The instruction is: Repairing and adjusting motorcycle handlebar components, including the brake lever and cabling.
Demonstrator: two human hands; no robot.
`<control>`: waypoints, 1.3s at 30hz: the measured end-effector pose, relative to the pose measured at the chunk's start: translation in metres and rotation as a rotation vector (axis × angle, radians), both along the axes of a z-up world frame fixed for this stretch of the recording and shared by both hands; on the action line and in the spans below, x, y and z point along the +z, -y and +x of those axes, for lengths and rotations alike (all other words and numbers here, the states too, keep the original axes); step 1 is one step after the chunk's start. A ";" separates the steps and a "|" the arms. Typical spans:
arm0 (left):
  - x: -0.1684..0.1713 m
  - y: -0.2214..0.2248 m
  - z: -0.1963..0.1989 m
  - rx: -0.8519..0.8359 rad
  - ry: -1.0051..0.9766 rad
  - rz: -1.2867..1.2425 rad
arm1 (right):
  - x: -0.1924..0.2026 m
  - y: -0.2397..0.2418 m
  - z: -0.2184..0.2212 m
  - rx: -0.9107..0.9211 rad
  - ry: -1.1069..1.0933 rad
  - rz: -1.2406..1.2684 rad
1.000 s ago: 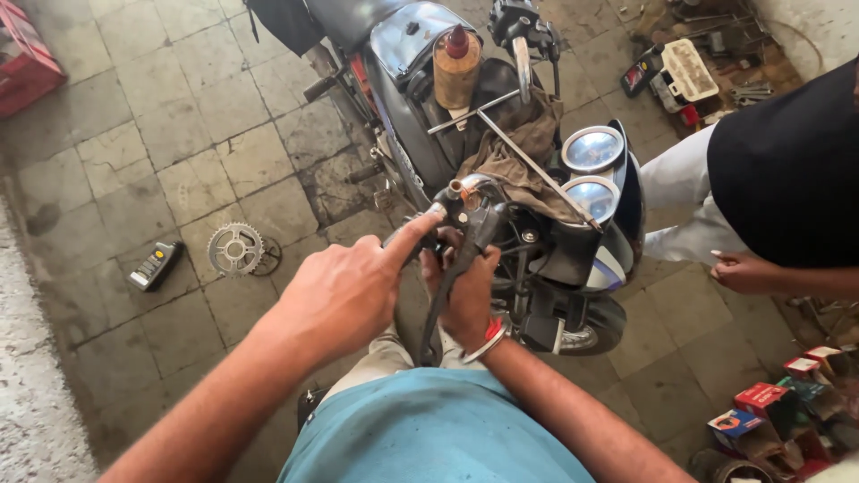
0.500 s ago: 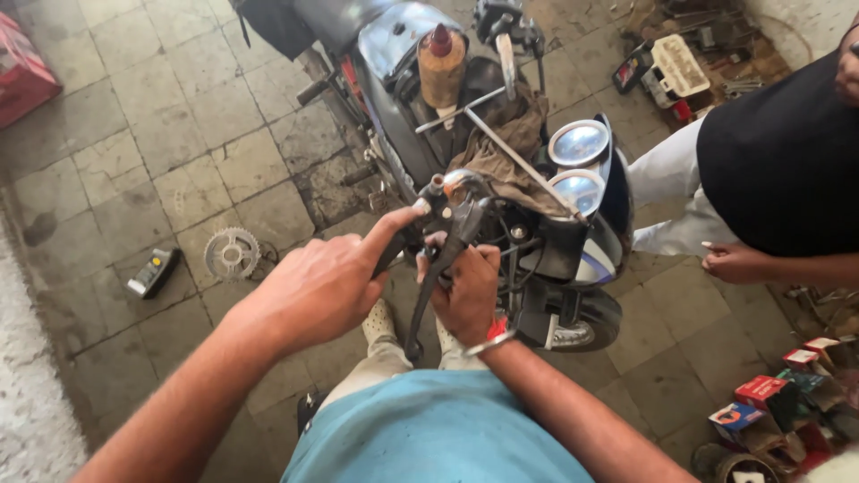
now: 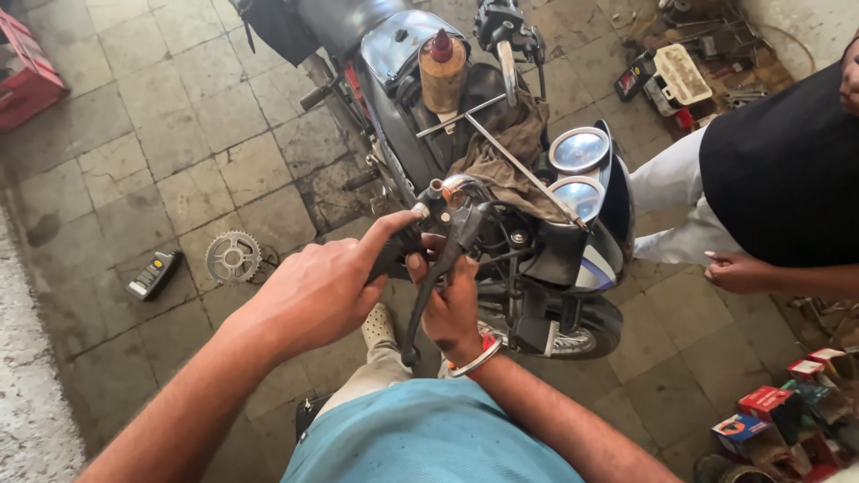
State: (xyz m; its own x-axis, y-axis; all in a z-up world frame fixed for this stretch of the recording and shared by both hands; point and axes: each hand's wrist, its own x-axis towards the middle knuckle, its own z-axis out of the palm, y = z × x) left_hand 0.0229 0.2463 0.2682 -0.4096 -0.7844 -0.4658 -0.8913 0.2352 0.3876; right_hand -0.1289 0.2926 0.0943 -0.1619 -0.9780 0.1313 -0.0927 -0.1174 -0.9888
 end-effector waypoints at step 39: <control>-0.003 -0.009 -0.009 -0.106 0.219 -0.139 | -0.007 0.007 0.021 -0.261 -0.404 -0.243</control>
State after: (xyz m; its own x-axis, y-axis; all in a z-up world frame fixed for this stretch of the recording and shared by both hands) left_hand 0.0139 0.2551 0.2654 -0.3940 -0.8052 -0.4431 -0.9179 0.3688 0.1460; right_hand -0.1078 0.2860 0.0869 -0.2858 -0.8457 0.4506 -0.5165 -0.2602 -0.8158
